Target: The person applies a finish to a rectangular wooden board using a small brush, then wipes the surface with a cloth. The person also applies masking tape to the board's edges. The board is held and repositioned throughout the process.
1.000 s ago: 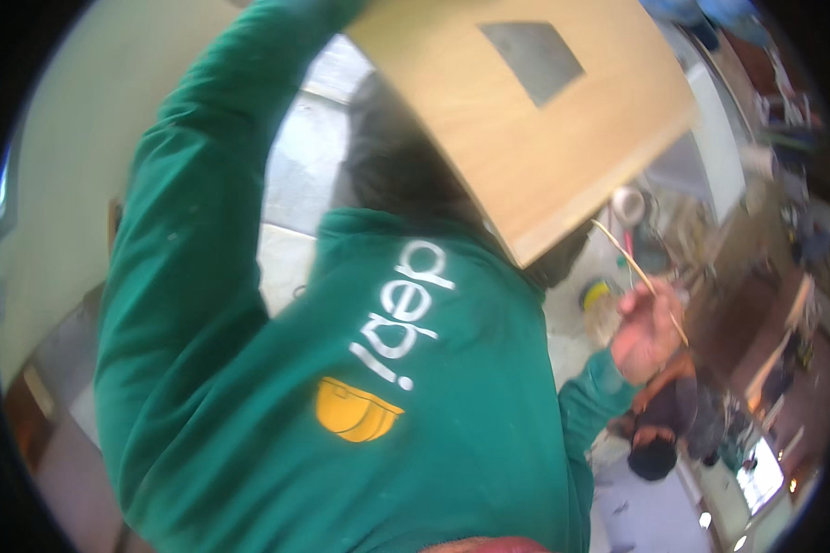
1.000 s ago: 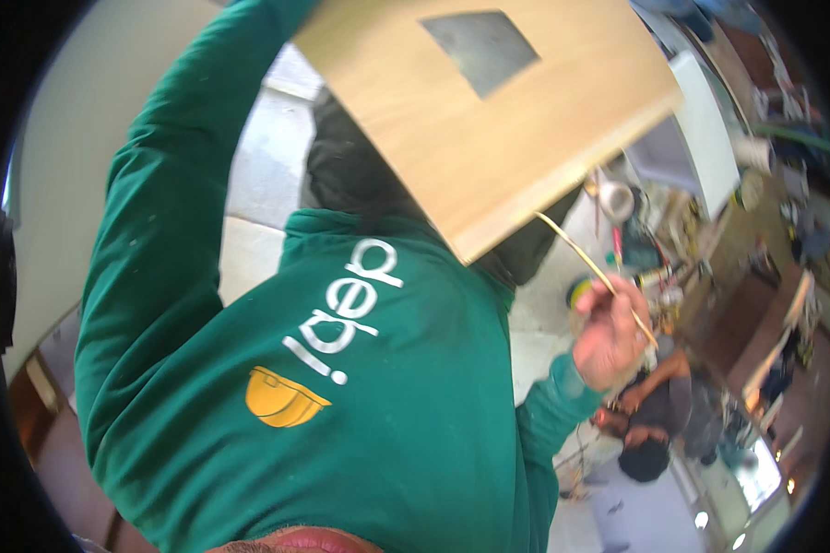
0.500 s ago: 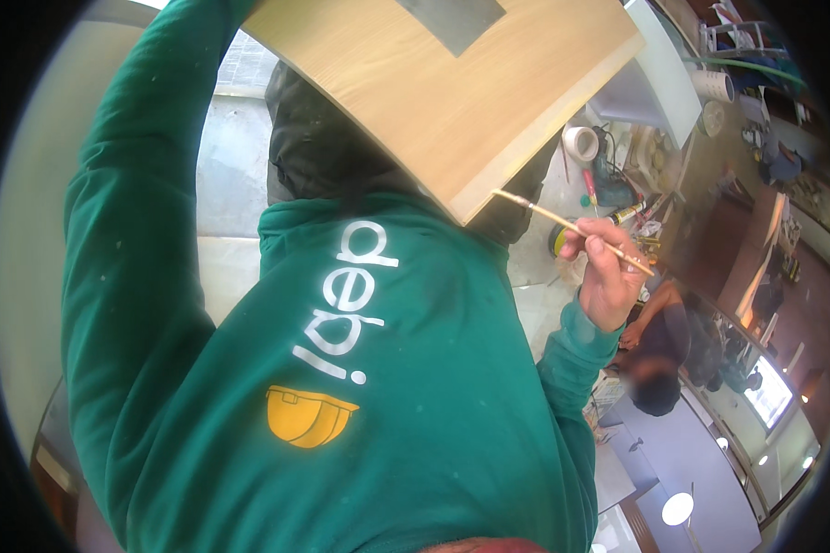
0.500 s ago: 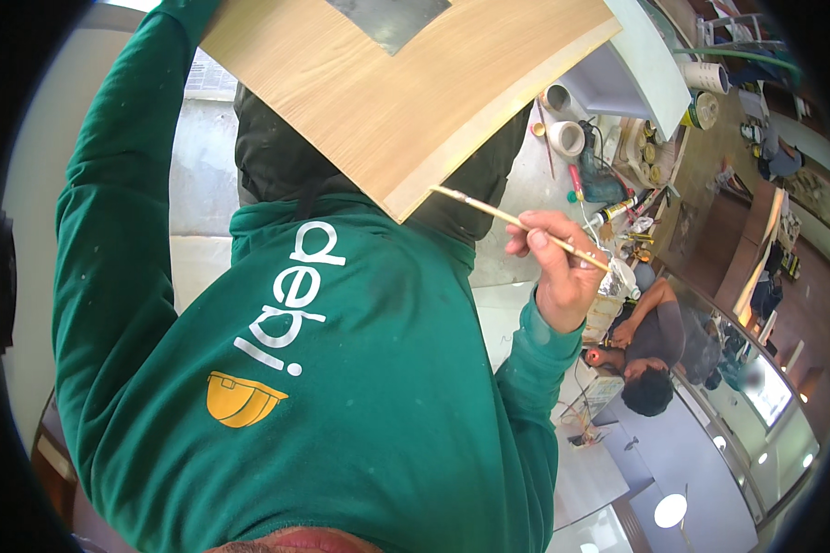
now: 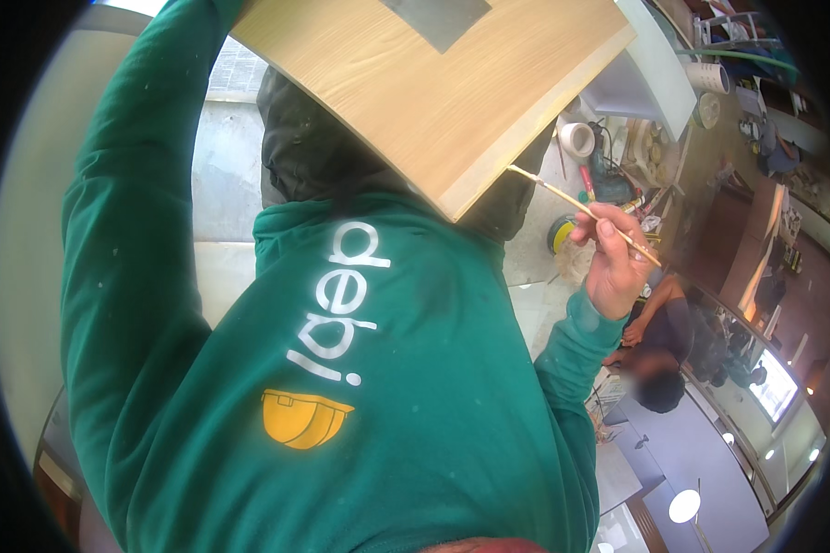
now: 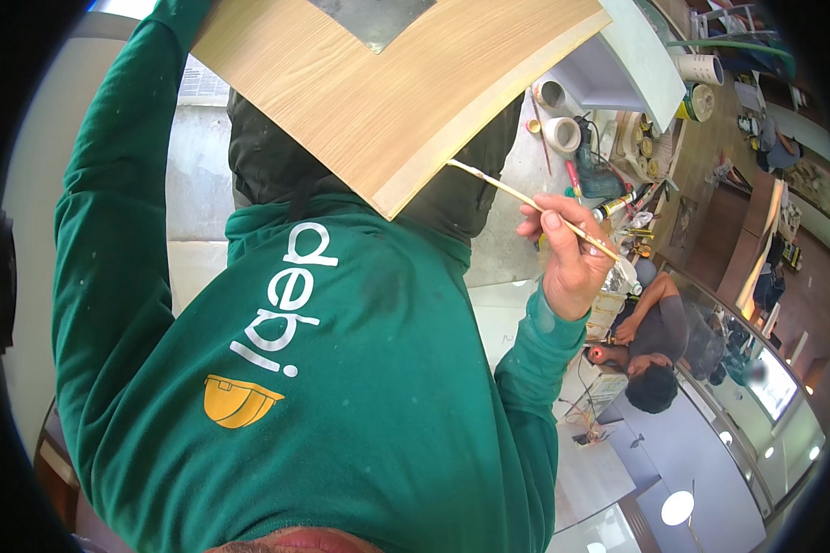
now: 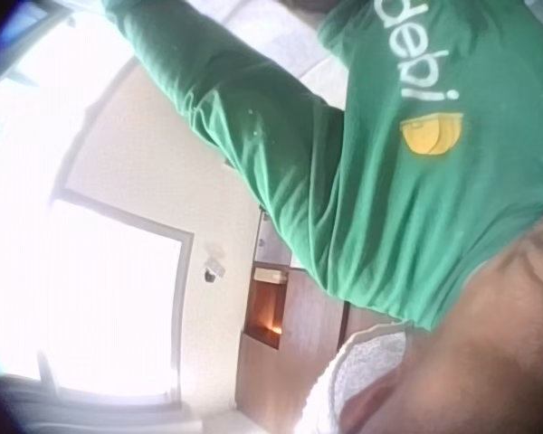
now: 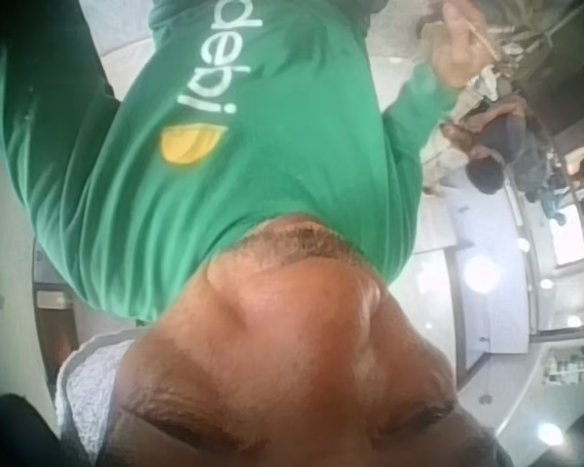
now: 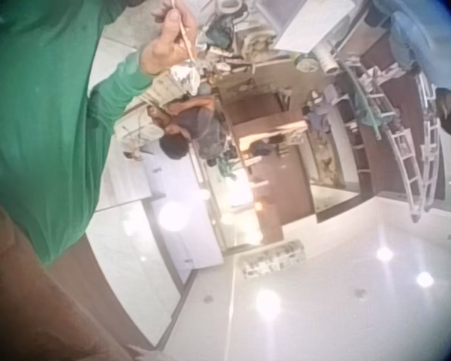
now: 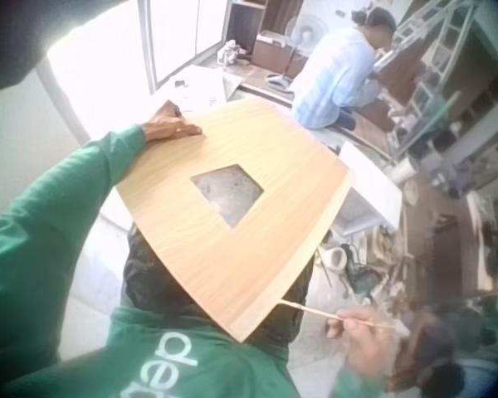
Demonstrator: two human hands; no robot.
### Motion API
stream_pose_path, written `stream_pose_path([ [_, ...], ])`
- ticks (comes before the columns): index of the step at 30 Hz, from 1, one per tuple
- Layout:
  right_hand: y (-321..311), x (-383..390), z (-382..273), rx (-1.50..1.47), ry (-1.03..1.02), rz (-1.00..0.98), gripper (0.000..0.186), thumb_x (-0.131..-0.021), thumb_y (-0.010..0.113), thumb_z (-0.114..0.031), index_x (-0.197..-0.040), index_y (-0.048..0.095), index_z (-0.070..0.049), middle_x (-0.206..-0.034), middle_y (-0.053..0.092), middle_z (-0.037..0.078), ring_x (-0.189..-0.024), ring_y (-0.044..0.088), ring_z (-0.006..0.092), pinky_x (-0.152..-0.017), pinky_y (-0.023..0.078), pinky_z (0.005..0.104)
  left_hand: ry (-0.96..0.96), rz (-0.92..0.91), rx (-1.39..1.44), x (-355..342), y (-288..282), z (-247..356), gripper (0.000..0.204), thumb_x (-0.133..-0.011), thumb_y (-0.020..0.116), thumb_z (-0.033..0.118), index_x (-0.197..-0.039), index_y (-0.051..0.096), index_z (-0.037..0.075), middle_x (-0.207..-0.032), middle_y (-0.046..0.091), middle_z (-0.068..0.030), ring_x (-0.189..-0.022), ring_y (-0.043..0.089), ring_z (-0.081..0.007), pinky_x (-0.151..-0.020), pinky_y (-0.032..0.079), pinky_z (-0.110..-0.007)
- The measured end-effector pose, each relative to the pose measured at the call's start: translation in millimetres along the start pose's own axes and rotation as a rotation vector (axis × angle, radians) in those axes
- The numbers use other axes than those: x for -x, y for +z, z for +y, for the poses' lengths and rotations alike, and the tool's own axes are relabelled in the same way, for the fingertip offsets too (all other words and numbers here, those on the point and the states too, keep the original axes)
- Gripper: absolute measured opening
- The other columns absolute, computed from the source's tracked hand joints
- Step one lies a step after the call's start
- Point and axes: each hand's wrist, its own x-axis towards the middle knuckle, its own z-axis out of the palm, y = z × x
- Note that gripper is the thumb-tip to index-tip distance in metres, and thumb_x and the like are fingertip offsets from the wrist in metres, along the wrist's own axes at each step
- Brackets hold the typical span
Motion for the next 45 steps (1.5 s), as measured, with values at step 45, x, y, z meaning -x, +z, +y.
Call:
stream_pose_path([
  [45, 19, 29, -22, -0.099, -0.070, -0.152, 0.016, -0.090, 0.062, -0.001, -0.101, 0.070, 0.008, -0.091, 0.070, 0.019, -0.073, 0.067, 0.0212, -0.066, 0.057, 0.0310, 0.013, -0.021, -0.004, 19, -9, -4, 0.063, -0.074, 0.078, 0.056, -0.095, 0.074, -0.003, -0.090, 0.072, -0.0149, -0.078, 0.068, -0.0227, -0.068, 0.053, -0.038],
])
